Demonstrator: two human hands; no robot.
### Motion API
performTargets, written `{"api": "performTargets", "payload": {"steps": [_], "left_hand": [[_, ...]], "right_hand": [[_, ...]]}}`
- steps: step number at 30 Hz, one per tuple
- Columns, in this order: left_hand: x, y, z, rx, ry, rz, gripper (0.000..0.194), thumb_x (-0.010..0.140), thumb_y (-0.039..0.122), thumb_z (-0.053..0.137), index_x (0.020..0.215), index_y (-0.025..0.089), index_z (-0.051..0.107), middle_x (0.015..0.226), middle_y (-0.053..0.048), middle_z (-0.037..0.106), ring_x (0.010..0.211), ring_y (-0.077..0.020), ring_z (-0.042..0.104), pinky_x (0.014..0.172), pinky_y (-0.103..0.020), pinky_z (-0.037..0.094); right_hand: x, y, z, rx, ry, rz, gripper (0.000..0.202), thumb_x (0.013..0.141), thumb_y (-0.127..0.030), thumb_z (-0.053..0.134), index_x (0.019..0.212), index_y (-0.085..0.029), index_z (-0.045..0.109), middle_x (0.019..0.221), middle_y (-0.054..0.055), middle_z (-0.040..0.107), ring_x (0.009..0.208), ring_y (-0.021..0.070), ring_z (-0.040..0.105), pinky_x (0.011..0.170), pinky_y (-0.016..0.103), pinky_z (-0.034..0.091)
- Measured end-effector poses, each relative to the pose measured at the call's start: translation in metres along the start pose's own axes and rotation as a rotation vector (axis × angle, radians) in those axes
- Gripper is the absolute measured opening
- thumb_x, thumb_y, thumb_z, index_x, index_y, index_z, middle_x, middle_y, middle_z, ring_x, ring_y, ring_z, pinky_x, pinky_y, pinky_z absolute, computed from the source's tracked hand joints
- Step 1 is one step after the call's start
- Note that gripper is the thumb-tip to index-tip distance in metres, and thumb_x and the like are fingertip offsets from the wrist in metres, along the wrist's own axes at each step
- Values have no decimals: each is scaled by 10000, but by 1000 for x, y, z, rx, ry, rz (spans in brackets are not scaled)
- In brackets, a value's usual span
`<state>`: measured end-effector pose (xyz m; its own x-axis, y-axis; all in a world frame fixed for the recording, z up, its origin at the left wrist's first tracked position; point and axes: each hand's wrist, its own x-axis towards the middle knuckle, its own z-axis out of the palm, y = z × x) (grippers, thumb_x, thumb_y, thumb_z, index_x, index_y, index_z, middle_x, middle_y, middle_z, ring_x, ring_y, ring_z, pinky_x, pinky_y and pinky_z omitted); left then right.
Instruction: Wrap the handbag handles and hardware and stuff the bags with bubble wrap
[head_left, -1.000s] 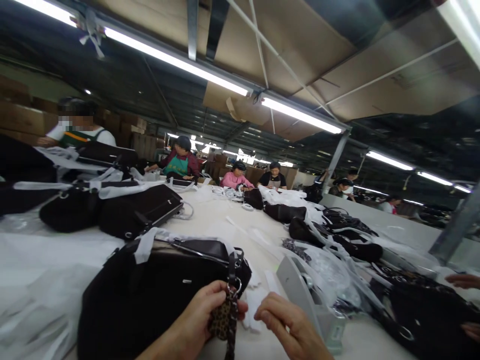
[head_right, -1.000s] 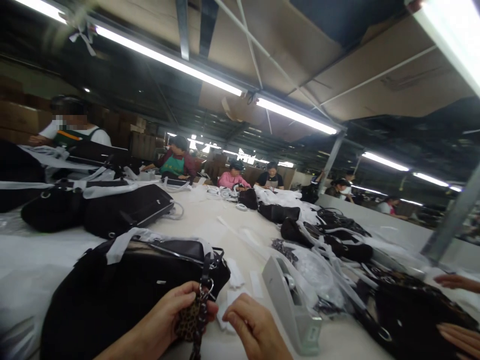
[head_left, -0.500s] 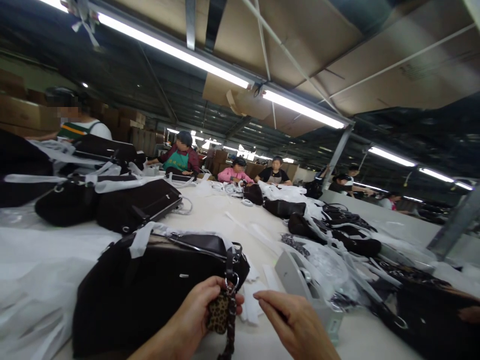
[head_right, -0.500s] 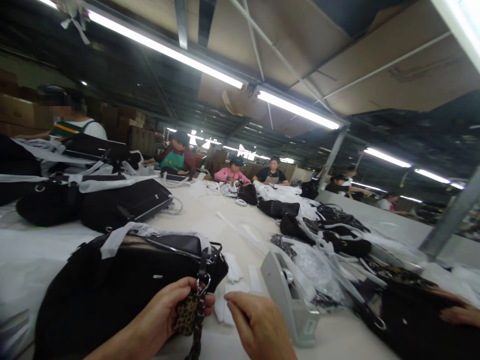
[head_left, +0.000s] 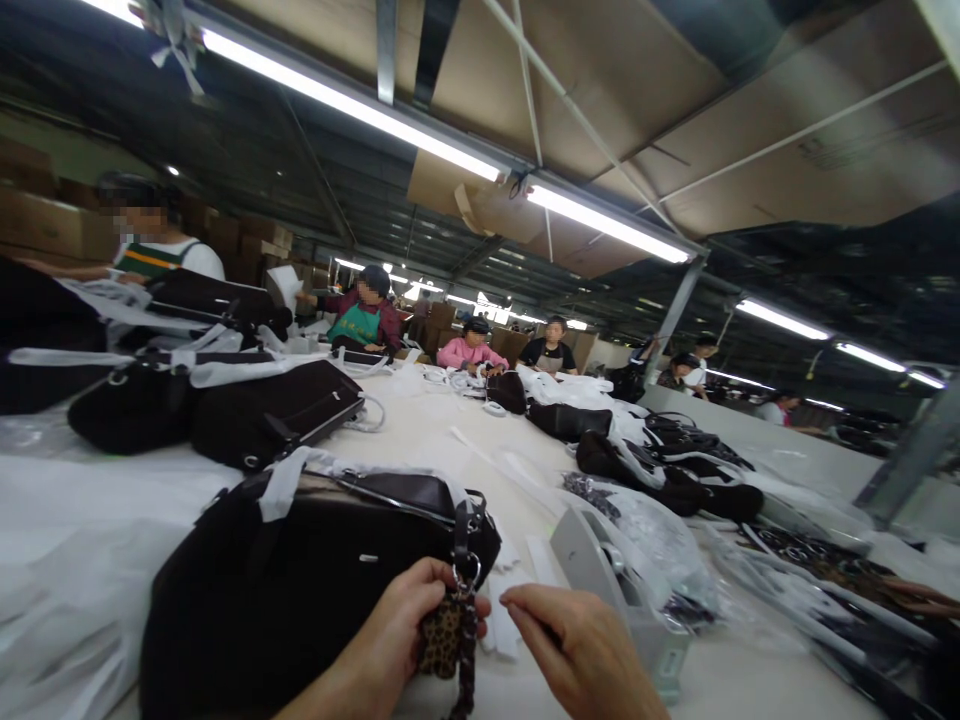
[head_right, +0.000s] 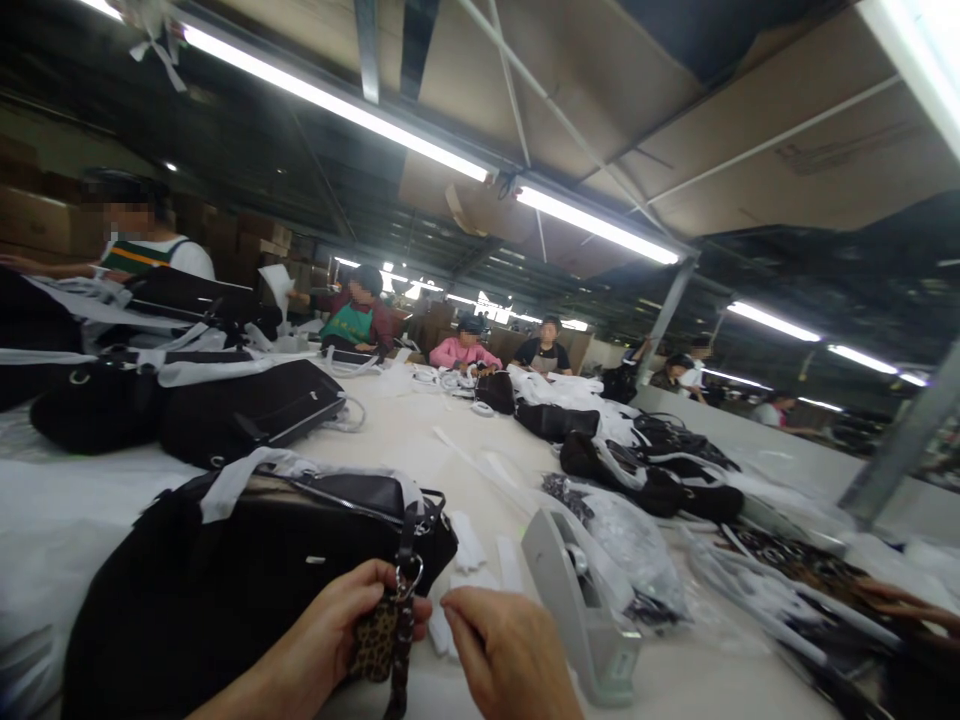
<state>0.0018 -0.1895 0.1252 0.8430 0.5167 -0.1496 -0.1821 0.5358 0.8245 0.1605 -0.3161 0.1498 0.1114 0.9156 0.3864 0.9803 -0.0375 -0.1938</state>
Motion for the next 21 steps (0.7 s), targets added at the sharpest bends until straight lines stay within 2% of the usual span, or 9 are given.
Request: {"api": "performTargets", "payload": {"steps": [8, 12, 17, 21], "left_hand": [[1, -1, 2, 13, 11, 9, 254, 582, 282, 634, 795, 201, 520, 819, -64, 731, 851, -256, 688, 790, -335, 448], [2, -4, 2, 26, 71, 46, 229, 589, 275, 618, 788, 193, 538, 778, -47, 718, 810, -222, 669, 734, -293, 439], [-3, 0, 5, 54, 54, 53, 228, 616, 305, 608, 799, 198, 524, 823, -64, 734, 780, -214, 665, 679, -281, 427], [-5, 2, 6, 111, 63, 43, 227, 659, 312, 625, 829, 191, 536, 868, -69, 737, 763, -177, 640, 661, -255, 410]], "right_hand": [[11, -11, 7, -99, -48, 11, 284, 941, -234, 449, 736, -228, 646, 694, 14, 716, 658, 164, 676, 581, 242, 342], [11, -10, 6, -107, -69, 12, 295, 951, -253, 435, 735, -223, 632, 699, 15, 707, 673, 176, 678, 582, 266, 316], [5, -6, -1, -117, -11, 10, 269, 936, -248, 442, 746, -227, 631, 667, 5, 679, 606, 154, 631, 566, 271, 293], [3, -4, -4, -89, -31, 7, 271, 942, -247, 435, 768, -228, 642, 674, 5, 679, 606, 147, 622, 568, 268, 299]]}}
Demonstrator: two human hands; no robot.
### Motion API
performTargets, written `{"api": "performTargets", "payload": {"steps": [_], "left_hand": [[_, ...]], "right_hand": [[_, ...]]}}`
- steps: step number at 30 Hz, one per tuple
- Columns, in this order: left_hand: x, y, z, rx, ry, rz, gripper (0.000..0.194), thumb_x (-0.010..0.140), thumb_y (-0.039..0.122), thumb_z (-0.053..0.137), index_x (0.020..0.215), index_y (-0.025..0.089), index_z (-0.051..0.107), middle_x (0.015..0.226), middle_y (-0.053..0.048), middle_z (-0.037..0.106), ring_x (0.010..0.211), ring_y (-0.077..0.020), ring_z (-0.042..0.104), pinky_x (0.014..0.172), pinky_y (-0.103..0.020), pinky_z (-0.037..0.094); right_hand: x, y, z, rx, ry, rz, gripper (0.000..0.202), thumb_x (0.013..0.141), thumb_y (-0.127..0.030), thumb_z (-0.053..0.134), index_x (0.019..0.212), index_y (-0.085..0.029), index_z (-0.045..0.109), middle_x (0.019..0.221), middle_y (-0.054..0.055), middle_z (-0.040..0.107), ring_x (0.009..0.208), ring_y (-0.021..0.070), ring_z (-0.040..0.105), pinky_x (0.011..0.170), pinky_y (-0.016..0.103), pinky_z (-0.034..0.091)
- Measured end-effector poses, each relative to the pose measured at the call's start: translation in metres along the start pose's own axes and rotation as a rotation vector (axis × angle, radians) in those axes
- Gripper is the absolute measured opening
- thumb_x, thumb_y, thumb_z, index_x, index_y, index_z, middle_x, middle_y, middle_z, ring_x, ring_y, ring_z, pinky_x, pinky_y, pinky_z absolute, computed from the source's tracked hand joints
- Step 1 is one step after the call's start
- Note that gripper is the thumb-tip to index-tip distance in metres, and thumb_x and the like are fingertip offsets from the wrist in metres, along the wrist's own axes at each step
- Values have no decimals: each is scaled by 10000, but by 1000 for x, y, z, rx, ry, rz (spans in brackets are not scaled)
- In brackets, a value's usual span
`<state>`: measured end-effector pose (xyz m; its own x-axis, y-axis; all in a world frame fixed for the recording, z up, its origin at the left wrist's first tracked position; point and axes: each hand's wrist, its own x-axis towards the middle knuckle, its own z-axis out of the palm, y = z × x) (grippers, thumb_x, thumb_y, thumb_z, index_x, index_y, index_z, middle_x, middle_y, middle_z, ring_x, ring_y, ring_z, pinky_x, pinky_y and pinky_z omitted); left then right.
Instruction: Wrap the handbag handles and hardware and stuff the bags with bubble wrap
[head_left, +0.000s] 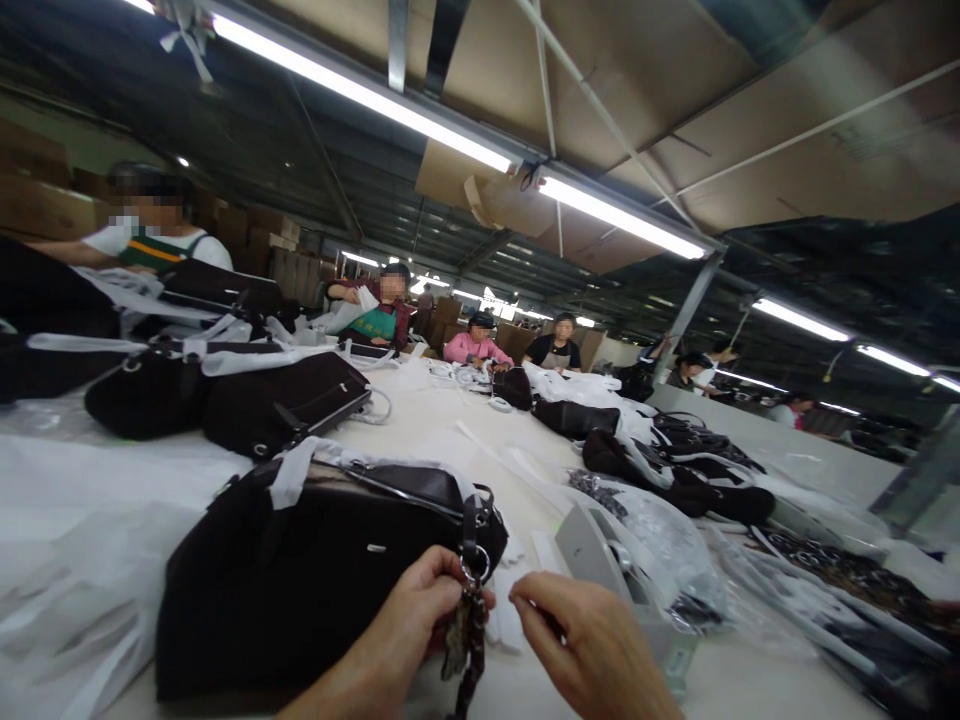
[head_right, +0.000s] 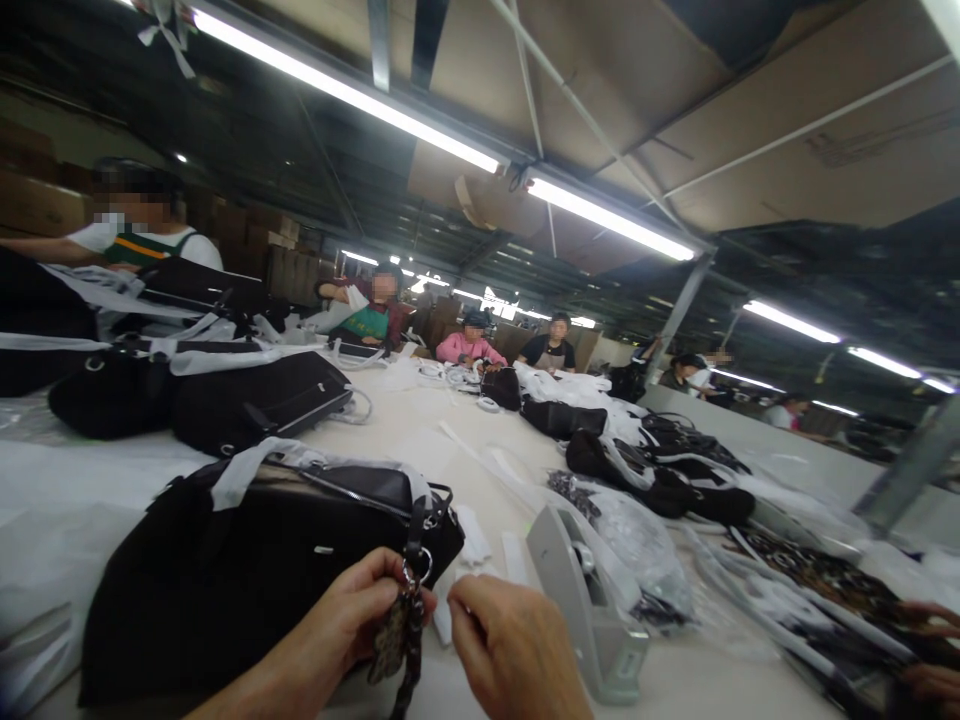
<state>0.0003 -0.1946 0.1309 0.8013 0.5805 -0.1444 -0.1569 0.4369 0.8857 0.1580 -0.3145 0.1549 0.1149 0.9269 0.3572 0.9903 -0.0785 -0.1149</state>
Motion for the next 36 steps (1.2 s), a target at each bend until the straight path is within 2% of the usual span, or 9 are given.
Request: {"api": "performTargets", "payload": {"steps": [4, 8, 11, 14, 18, 22, 30, 36], "left_hand": [[-1, -2, -2, -21, -43, 24, 191, 718, 291, 647, 840, 191, 538, 892, -65, 728, 802, -169, 635, 713, -255, 419], [-1, -4, -3, -9, -26, 21, 181, 721, 293, 640, 839, 194, 545, 883, -63, 723, 819, -186, 635, 726, -272, 421], [2, -7, -2, 1, -5, 28, 243, 676, 343, 672, 823, 191, 553, 857, -64, 723, 830, -209, 636, 740, -290, 417], [5, -8, -1, 3, -10, 42, 263, 606, 313, 669, 811, 184, 569, 832, -64, 721, 859, -231, 639, 757, -300, 413], [6, -6, -1, 35, 7, 40, 264, 614, 352, 625, 807, 179, 573, 850, -69, 717, 887, -245, 639, 766, -313, 417], [5, -7, -2, 68, 47, 35, 297, 635, 416, 611, 809, 179, 570, 846, -58, 700, 851, -230, 626, 760, -313, 416], [10, -12, -3, 61, 53, 59, 237, 595, 331, 577, 777, 180, 562, 832, -58, 687, 831, -218, 611, 781, -326, 418], [11, -14, -5, 48, 54, 40, 256, 569, 334, 567, 776, 183, 555, 813, -41, 685, 771, -190, 606, 713, -302, 418]], "right_hand": [[2, 0, 6, 20, -14, 16, 274, 937, -254, 443, 751, -225, 641, 675, 6, 675, 626, 155, 626, 579, 273, 304], [5, 0, 13, 102, -61, 47, 277, 927, -263, 451, 714, -218, 622, 654, -3, 644, 622, 149, 600, 582, 263, 315], [7, 1, 15, 235, -72, 89, 293, 924, -272, 431, 698, -208, 606, 644, -5, 619, 625, 145, 576, 597, 250, 339], [9, 2, 18, 358, -80, 131, 314, 929, -308, 405, 697, -201, 588, 630, -13, 577, 623, 141, 547, 593, 240, 348], [10, 2, 22, 421, -87, 151, 321, 921, -335, 415, 667, -197, 554, 602, -27, 511, 607, 134, 506, 579, 233, 337], [8, 2, 25, 449, -77, 143, 312, 921, -337, 418, 685, -194, 565, 599, -32, 483, 601, 130, 482, 580, 230, 339], [2, 5, 36, 587, -122, 212, 302, 917, -353, 415, 727, -188, 582, 612, -28, 501, 616, 134, 500, 594, 222, 363], [5, 4, 39, 602, -138, 257, 308, 880, -391, 413, 714, -185, 569, 605, -20, 480, 621, 145, 492, 596, 237, 352]]}}
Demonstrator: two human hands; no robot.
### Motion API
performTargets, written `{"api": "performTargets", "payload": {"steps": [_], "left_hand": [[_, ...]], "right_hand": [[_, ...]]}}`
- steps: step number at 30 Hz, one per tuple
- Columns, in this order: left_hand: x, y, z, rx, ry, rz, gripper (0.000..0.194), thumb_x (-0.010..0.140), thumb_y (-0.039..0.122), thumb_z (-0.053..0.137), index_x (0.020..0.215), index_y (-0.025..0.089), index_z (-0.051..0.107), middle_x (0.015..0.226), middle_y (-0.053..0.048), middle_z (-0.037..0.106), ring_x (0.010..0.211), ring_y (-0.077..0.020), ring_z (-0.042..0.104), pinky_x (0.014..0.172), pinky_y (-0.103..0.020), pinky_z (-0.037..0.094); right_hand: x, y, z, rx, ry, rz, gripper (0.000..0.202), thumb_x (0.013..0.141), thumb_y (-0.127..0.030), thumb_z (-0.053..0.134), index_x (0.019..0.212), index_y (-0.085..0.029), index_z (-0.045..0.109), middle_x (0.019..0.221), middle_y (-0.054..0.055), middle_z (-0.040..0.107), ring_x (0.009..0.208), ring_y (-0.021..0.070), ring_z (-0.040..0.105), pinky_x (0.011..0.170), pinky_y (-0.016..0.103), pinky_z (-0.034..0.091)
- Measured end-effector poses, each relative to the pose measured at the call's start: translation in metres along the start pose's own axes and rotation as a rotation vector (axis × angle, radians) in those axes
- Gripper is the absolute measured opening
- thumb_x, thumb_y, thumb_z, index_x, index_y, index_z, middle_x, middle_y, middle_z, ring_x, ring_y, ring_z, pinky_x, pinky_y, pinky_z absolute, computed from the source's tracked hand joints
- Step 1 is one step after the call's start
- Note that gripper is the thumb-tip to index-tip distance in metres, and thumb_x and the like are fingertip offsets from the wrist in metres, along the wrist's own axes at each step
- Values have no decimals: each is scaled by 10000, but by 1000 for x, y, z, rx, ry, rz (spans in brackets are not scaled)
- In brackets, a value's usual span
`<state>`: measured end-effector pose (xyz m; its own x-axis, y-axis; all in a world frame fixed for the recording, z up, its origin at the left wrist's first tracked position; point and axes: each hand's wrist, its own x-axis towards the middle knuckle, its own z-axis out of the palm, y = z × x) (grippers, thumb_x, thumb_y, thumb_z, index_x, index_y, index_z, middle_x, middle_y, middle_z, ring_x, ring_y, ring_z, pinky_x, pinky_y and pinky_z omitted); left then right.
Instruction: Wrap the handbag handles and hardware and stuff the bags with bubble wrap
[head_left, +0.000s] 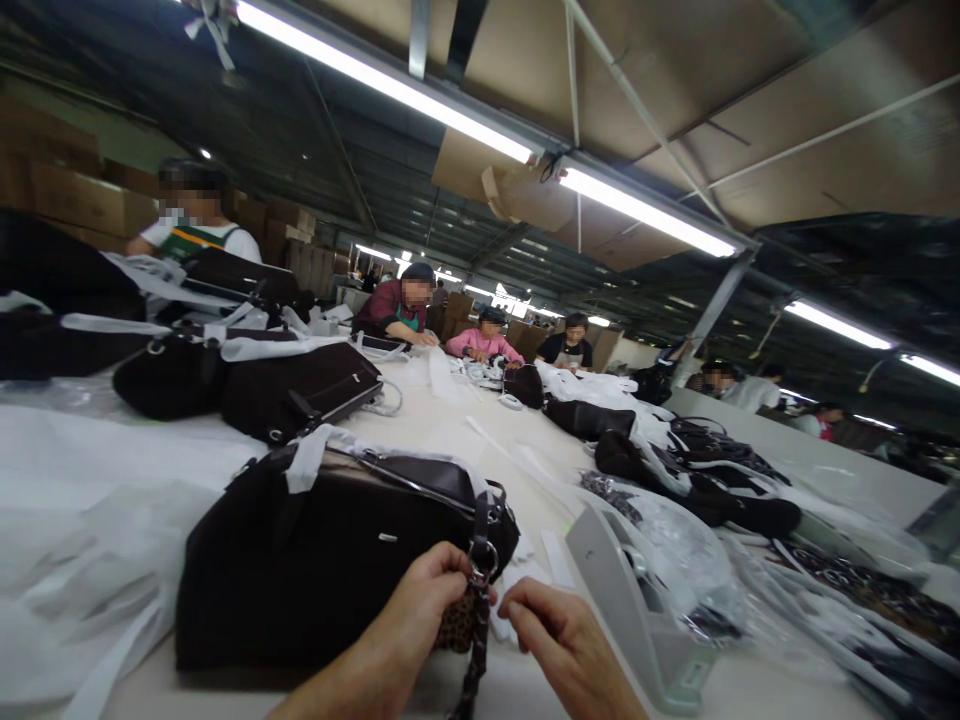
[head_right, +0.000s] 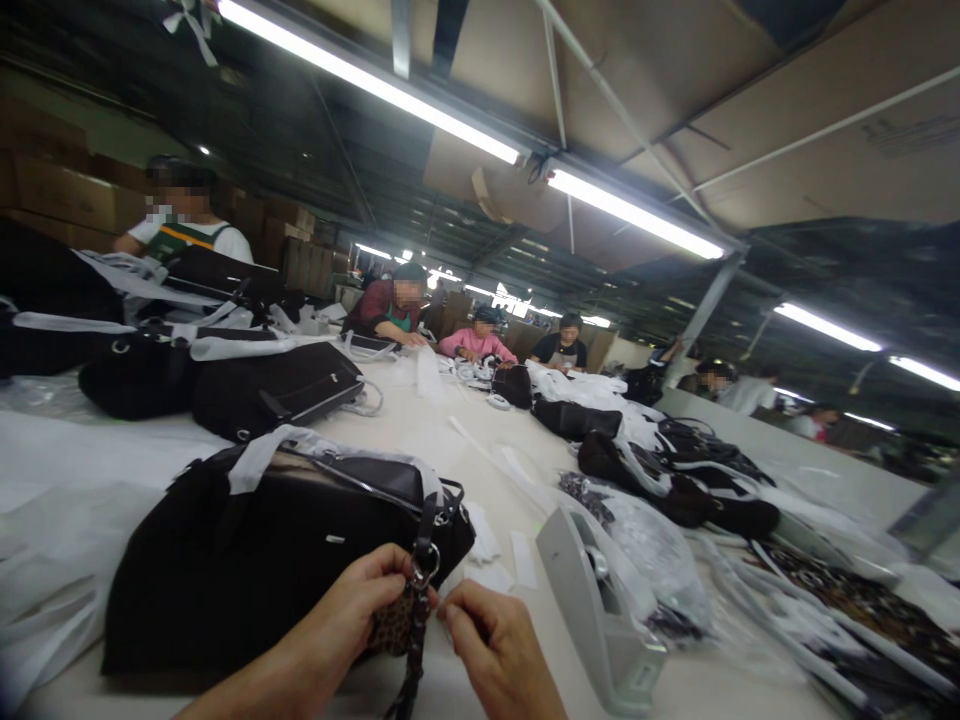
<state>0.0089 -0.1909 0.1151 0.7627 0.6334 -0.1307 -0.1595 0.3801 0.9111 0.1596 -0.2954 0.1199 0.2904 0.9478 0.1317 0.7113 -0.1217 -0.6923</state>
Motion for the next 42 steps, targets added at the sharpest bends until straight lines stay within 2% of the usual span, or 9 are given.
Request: {"api": "performTargets", "payload": {"steps": [8, 13, 21, 24, 28, 32, 34, 37, 42], "left_hand": [[-1, 3, 2, 3, 6, 1, 262, 570, 361, 582, 756, 183, 537, 781, -36, 689, 743, -172, 599, 666, -270, 406], [-1, 3, 3, 21, -2, 61, 250, 588, 327, 655, 755, 177, 544, 649, 26, 618, 634, -114, 531, 604, -225, 355], [6, -5, -4, 195, 5, 167, 233, 631, 324, 648, 775, 153, 579, 651, 13, 594, 599, -119, 492, 571, -236, 328], [5, -3, -5, 255, -1, 180, 242, 667, 353, 615, 800, 153, 588, 647, 12, 583, 591, -126, 483, 564, -243, 331], [2, 2, -5, 375, 16, 259, 204, 716, 347, 581, 797, 162, 609, 691, -1, 606, 642, -147, 509, 600, -256, 368], [2, 4, -7, 441, 52, 315, 224, 749, 371, 558, 802, 166, 632, 746, -21, 633, 713, -176, 543, 662, -275, 403], [4, 3, -8, 427, 52, 287, 230, 739, 380, 558, 793, 166, 621, 693, -2, 591, 665, -163, 514, 623, -270, 385], [8, 1, -9, 361, 47, 237, 272, 720, 423, 570, 784, 162, 608, 645, 20, 528, 611, -143, 463, 570, -259, 349], [12, -2, -10, 264, 50, 211, 346, 675, 494, 626, 753, 157, 596, 646, 10, 553, 615, -133, 475, 566, -246, 348]], "right_hand": [[-3, -3, 3, 14, -5, -5, 336, 865, -431, 411, 688, -183, 554, 602, -13, 463, 614, 151, 467, 592, 252, 338], [-2, -5, 7, -29, 82, -49, 435, 908, -515, 431, 636, -187, 517, 588, -21, 434, 588, 135, 420, 555, 253, 298], [0, 3, 10, -168, 283, -195, 410, 928, -404, 495, 587, -180, 533, 549, -22, 483, 540, 117, 460, 528, 244, 292], [1, -4, 12, -105, 277, -224, 400, 925, -386, 509, 592, -177, 582, 538, -18, 518, 526, 116, 481, 508, 225, 314], [2, -12, 14, 7, 274, -251, 292, 939, -361, 500, 804, -195, 698, 665, 3, 657, 595, 129, 576, 563, 202, 382], [3, -10, 16, -132, 330, -287, 331, 926, -350, 509, 683, -184, 660, 572, -5, 586, 528, 121, 517, 534, 229, 331], [4, -7, 16, -93, 309, -262, 356, 922, -379, 511, 665, -178, 653, 554, -8, 552, 518, 119, 485, 517, 232, 315], [6, 0, 17, 83, 242, -167, 369, 910, -447, 525, 721, -174, 685, 579, -7, 539, 551, 127, 466, 519, 226, 330], [7, 14, 23, 288, 180, -55, 393, 892, -508, 566, 748, -165, 695, 647, 1, 558, 634, 143, 472, 603, 228, 381]]}}
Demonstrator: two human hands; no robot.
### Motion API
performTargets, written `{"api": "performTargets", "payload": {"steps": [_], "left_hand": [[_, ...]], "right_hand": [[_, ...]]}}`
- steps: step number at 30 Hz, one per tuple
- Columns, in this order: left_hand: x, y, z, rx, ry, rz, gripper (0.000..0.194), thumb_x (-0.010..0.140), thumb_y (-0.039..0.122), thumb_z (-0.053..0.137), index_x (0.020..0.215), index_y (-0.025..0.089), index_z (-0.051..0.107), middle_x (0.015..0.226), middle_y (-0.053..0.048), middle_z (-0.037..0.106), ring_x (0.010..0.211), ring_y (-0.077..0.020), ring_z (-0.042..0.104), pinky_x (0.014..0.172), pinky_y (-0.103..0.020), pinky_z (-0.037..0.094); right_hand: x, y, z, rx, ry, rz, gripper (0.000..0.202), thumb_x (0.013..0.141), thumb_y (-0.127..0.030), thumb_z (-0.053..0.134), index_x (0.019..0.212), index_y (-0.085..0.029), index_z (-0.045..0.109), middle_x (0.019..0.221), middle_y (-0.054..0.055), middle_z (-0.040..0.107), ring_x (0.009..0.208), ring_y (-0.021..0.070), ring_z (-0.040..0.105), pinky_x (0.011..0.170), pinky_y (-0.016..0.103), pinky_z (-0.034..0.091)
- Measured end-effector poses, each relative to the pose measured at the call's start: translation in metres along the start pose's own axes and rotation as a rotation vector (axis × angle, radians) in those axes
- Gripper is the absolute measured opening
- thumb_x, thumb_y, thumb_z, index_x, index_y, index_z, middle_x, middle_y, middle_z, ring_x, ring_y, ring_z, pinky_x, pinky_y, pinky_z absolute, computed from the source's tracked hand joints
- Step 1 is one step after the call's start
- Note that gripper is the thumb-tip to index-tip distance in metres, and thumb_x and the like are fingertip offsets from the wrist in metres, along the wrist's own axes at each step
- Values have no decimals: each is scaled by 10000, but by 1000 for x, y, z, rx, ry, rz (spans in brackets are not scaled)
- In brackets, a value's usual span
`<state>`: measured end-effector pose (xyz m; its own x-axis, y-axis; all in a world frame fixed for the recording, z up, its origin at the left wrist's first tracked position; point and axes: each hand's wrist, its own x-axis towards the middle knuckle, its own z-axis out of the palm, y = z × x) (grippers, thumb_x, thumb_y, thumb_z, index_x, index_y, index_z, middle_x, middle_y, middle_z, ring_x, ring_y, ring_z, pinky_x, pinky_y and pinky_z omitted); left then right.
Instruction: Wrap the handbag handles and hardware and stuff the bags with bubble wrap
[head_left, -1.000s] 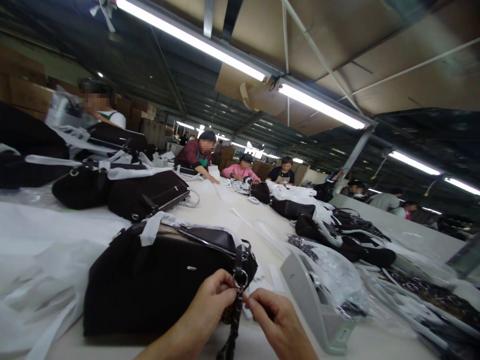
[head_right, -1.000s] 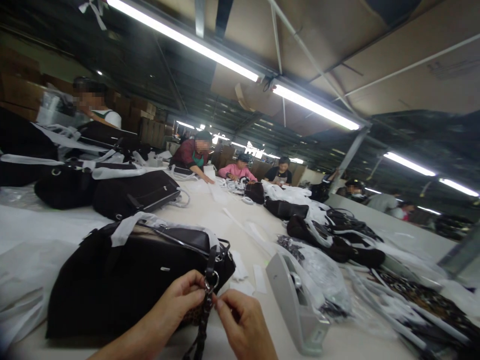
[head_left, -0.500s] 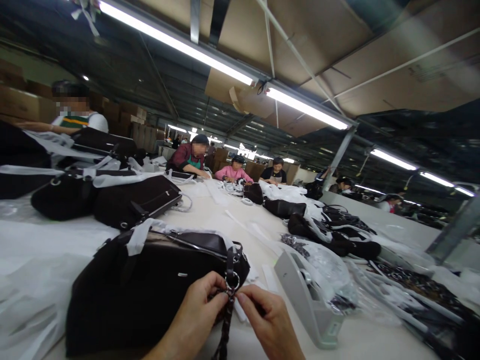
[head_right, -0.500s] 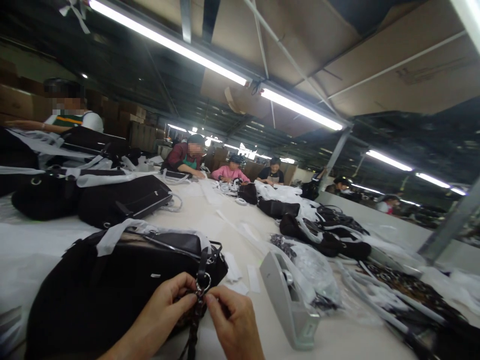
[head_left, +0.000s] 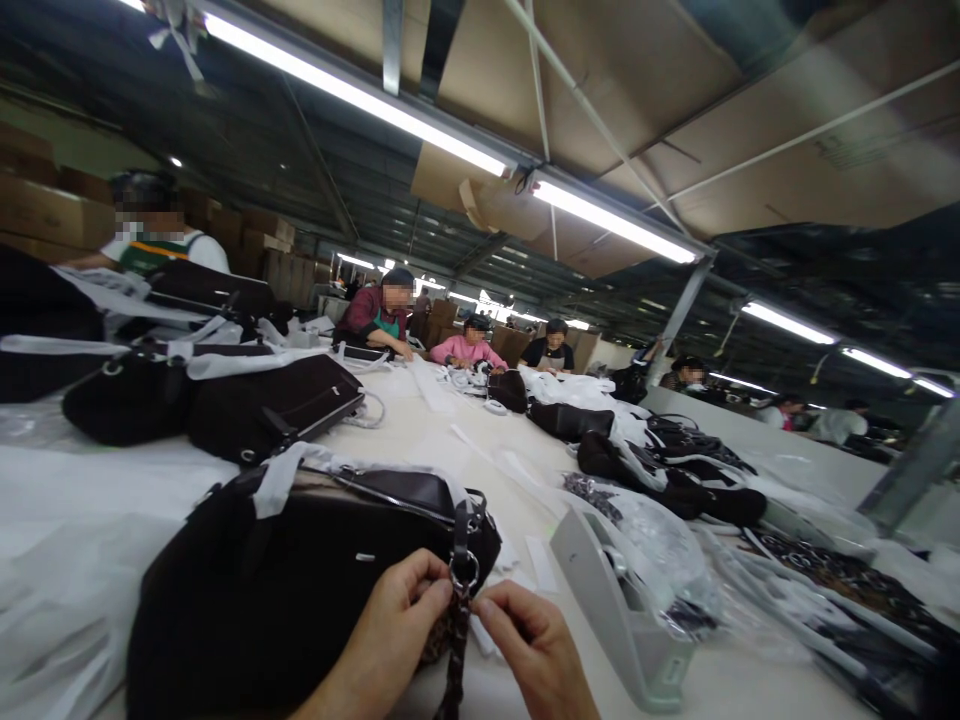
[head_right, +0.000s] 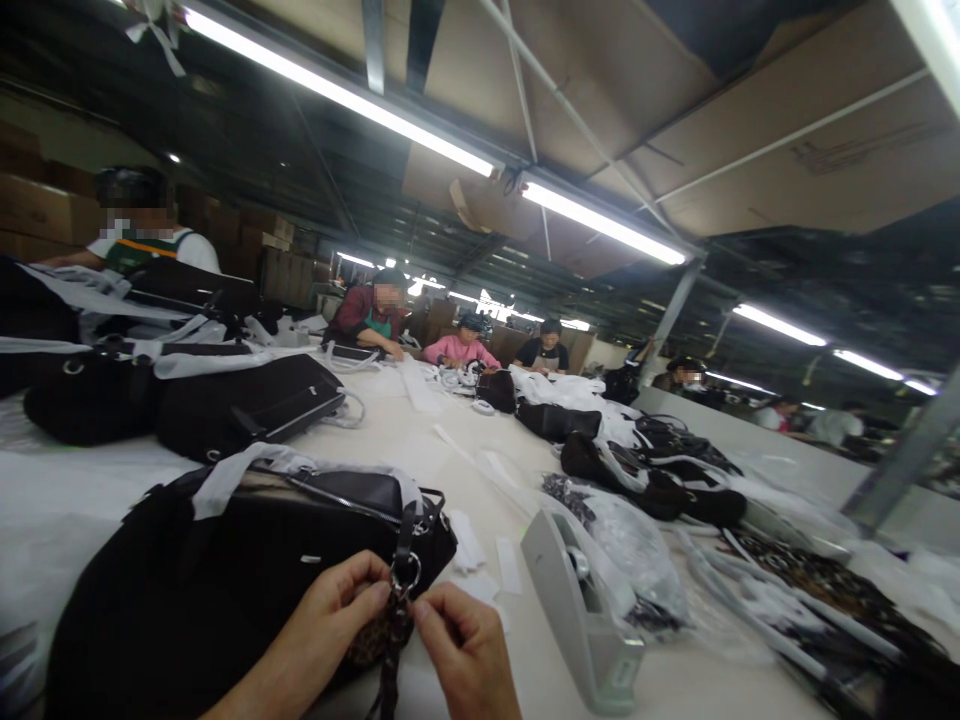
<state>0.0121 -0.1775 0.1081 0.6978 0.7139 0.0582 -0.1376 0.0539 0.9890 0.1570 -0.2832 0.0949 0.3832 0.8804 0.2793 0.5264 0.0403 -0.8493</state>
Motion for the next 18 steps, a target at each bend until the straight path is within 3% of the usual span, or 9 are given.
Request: {"api": "performTargets", "payload": {"steps": [5, 11, 18], "left_hand": [[-3, 3, 2, -133, -48, -80, 322, 610, 459, 689, 696, 182, 551, 534, 44, 522, 450, -80, 399, 462, -215, 267], [-6, 9, 5, -181, -10, -136, 341, 575, 444, 729, 700, 176, 558, 538, 53, 514, 467, -77, 416, 463, -200, 283], [2, -7, -6, -147, -107, -144, 531, 514, 640, 794, 691, 185, 586, 465, 69, 455, 411, -81, 369, 419, -209, 257]], "right_hand": [[-2, 0, 3, 90, -23, 33, 436, 864, -564, 590, 762, -157, 711, 669, 13, 583, 672, 157, 490, 642, 241, 407], [-2, -10, 6, 126, 26, 52, 526, 784, -663, 616, 685, -152, 690, 616, 9, 549, 635, 153, 464, 609, 251, 387], [-2, -15, 12, 196, 55, 33, 459, 762, -585, 671, 628, -147, 680, 565, -14, 501, 578, 116, 409, 552, 225, 354]]}}
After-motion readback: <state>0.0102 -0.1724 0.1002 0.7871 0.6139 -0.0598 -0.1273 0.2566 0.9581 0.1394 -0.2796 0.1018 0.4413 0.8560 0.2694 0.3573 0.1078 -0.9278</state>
